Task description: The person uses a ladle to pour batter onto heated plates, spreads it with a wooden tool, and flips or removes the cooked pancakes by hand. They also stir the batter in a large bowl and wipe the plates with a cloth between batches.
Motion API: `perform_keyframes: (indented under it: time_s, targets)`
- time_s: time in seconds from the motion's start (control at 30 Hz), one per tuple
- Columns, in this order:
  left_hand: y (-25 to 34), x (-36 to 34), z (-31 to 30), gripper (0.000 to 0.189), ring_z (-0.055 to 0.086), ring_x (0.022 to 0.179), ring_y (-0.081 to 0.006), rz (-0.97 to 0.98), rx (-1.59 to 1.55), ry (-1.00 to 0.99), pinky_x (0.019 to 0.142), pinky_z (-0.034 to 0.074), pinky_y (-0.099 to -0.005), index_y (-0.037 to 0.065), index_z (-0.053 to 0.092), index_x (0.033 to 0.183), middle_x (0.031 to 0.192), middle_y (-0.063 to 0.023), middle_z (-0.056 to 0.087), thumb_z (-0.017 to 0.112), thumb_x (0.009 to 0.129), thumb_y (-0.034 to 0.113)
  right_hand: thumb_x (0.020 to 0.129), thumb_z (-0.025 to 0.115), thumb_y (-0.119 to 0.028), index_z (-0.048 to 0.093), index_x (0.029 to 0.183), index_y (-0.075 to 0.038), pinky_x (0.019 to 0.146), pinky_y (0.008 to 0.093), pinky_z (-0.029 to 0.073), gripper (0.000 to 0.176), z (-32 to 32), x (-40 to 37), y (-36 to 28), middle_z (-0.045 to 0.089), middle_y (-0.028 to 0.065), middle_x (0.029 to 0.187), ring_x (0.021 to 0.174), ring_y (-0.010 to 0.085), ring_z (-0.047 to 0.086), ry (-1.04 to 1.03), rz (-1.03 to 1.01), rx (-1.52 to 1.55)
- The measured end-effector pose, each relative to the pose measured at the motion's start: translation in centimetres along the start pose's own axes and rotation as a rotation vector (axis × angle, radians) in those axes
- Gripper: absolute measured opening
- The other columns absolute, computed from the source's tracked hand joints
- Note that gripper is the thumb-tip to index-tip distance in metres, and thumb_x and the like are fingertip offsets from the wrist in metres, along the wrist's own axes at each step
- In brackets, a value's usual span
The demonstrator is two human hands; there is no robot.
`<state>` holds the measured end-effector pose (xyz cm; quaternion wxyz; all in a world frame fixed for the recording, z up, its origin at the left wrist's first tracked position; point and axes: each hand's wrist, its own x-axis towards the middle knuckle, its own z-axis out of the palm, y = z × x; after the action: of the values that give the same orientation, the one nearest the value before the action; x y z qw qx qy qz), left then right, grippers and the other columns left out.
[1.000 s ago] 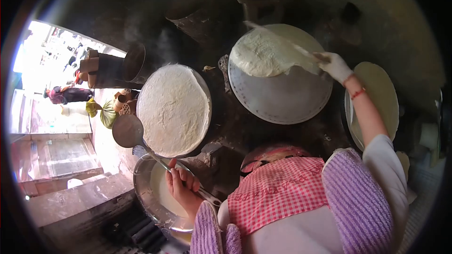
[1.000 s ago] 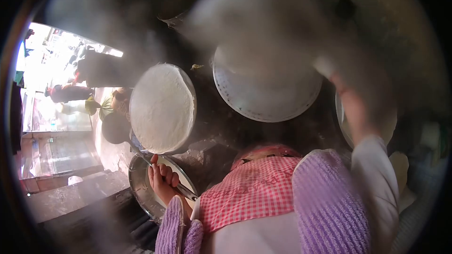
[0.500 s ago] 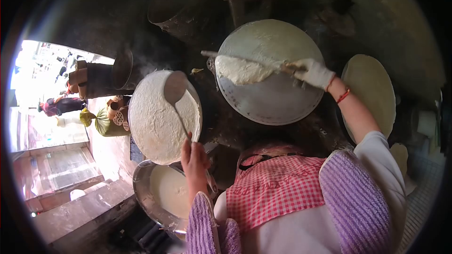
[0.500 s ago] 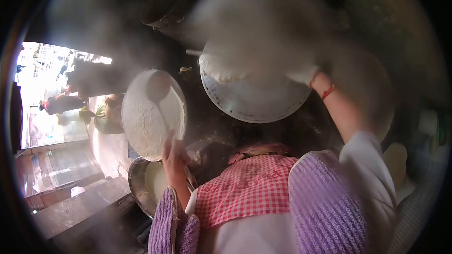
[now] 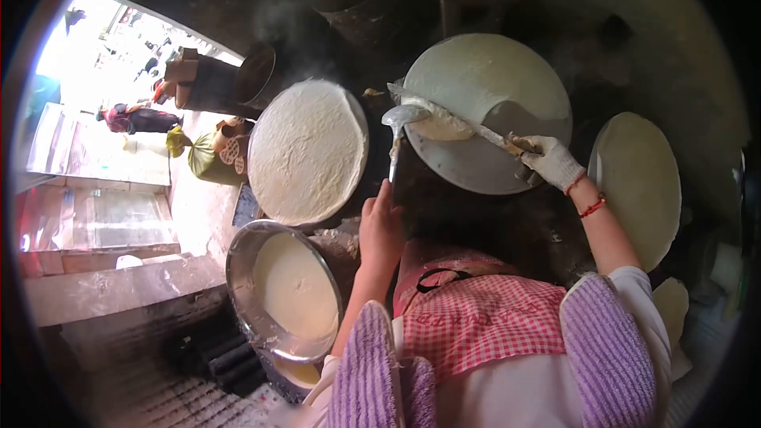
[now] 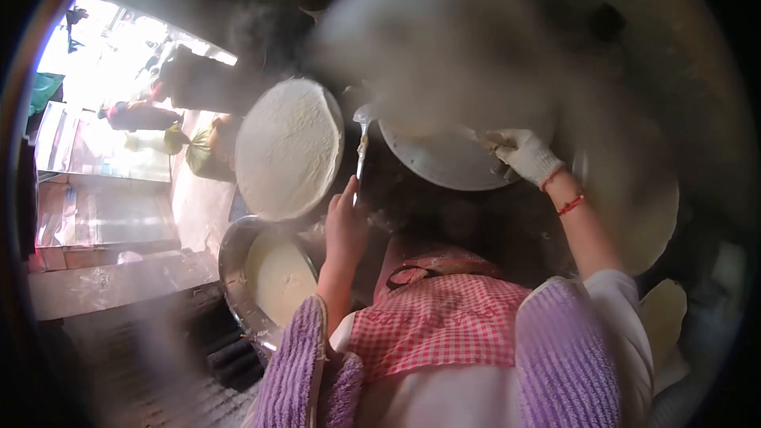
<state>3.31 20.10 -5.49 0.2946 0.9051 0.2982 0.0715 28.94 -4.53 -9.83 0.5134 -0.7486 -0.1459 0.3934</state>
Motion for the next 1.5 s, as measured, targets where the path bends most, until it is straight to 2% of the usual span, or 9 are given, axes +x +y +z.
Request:
perform_keyframes:
  time_s: [0.13,0.27,0.37,0.5,0.53,0.73,0.9,1.2,1.5]
  targets:
    - [-1.2,-4.0,-0.2,0.048,0.060,0.087,-0.0381,0.054,-0.112,-0.013,0.076,0.049,-0.0420,0.006,0.048,0.136,0.098,-0.0195,0.057,0.057,0.089,0.008,0.093,0.057,-0.005,0.059,0.127,-0.006,0.055,0.0248,0.053,0.034,0.4,-6.9,0.8,0.067,0.0071,0.100,0.069,0.0120,0.067,0.065,0.125,-0.019]
    - [-1.5,-6.0,-0.5,0.051,0.060,0.086,-0.0377,0.209,-0.171,-0.187,0.075,0.049,-0.0434,0.009,0.048,0.137,0.098,-0.0173,0.057,0.059,0.087,0.007,0.078,0.075,-0.005,0.056,0.125,-0.002,0.087,0.0270,0.051,0.050,3.9,-13.8,12.7,0.065,0.0085,0.110,0.104,0.0146,0.061,0.271,-0.213,0.194]
    - [-1.8,-3.7,1.4,0.053,0.061,0.087,-0.0364,0.328,-0.223,-0.280,0.075,0.050,-0.0416,0.010,0.048,0.137,0.098,-0.0165,0.057,0.060,0.086,0.005,0.071,0.083,-0.010,0.058,0.118,-0.003,0.081,0.0272,0.053,0.054,7.9,-15.6,24.3,0.066,0.0071,0.106,0.096,0.0149,0.064,0.483,0.212,-0.032]
    - [-3.9,-1.4,3.7,0.046,0.057,0.074,-0.0155,0.283,-0.757,-0.286,0.065,0.046,-0.0274,0.004,0.052,0.134,0.088,-0.0051,0.059,0.062,0.089,0.005,0.081,0.075,-0.007,0.061,0.103,-0.007,0.053,0.0304,0.054,0.026,14.9,-12.2,13.7,0.065,0.0059,0.087,0.066,0.0161,0.064,0.676,0.064,0.752]
    - [-2.2,-2.5,-0.2,0.043,0.049,0.063,-0.0070,-0.052,-1.035,-0.441,0.054,0.040,-0.0209,0.004,0.049,0.137,0.080,0.0007,0.054,0.057,0.095,0.009,0.083,0.074,-0.008,0.062,0.101,-0.008,0.050,0.0298,0.053,0.022,15.9,-11.4,9.5,0.065,0.0054,0.083,0.062,0.0164,0.064,0.713,0.025,0.820]
    - [-9.1,-4.3,-7.4,0.039,0.028,0.046,-0.0039,-0.090,-1.336,-0.037,0.038,0.025,-0.0209,0.000,0.044,0.135,0.065,0.0052,0.033,0.044,0.102,0.019,0.096,0.055,-0.036,0.062,0.109,-0.009,0.038,0.0233,0.040,0.031,23.0,-2.0,-0.8,0.062,0.0050,0.071,0.044,0.0099,0.052,0.140,-0.006,0.718]
    - [-14.6,-6.5,-10.9,0.037,0.024,0.046,-0.0022,-0.275,-1.524,0.057,0.036,0.021,-0.0184,-0.001,0.046,0.133,0.063,0.0065,0.026,0.042,0.102,0.020,0.097,0.053,-0.043,0.059,0.118,-0.005,0.037,0.0229,0.032,0.043,28.0,-0.1,-0.5,0.056,0.0016,0.067,0.041,0.0077,0.040,0.157,0.151,0.993]
    - [-16.2,-8.7,-11.2,0.038,0.022,0.047,-0.0019,-0.362,-1.553,0.097,0.036,0.018,-0.0187,-0.001,0.045,0.134,0.064,0.0062,0.027,0.042,0.102,0.019,0.094,0.058,-0.041,0.067,0.105,-0.006,0.035,0.0218,0.034,0.037,21.8,-14.0,4.7,0.058,0.0045,0.063,0.039,0.0082,0.046,0.497,0.258,0.753]
    - [-10.7,-9.0,-9.2,0.042,0.020,0.048,-0.0015,-0.304,-1.589,0.017,0.036,0.017,-0.0177,-0.003,0.041,0.137,0.065,0.0061,0.024,0.041,0.102,0.019,0.098,0.051,-0.039,0.057,0.096,-0.006,0.033,0.0299,0.042,0.033,7.1,-10.7,5.1,0.060,0.0088,0.059,0.039,0.0172,0.056,0.520,0.200,0.323]
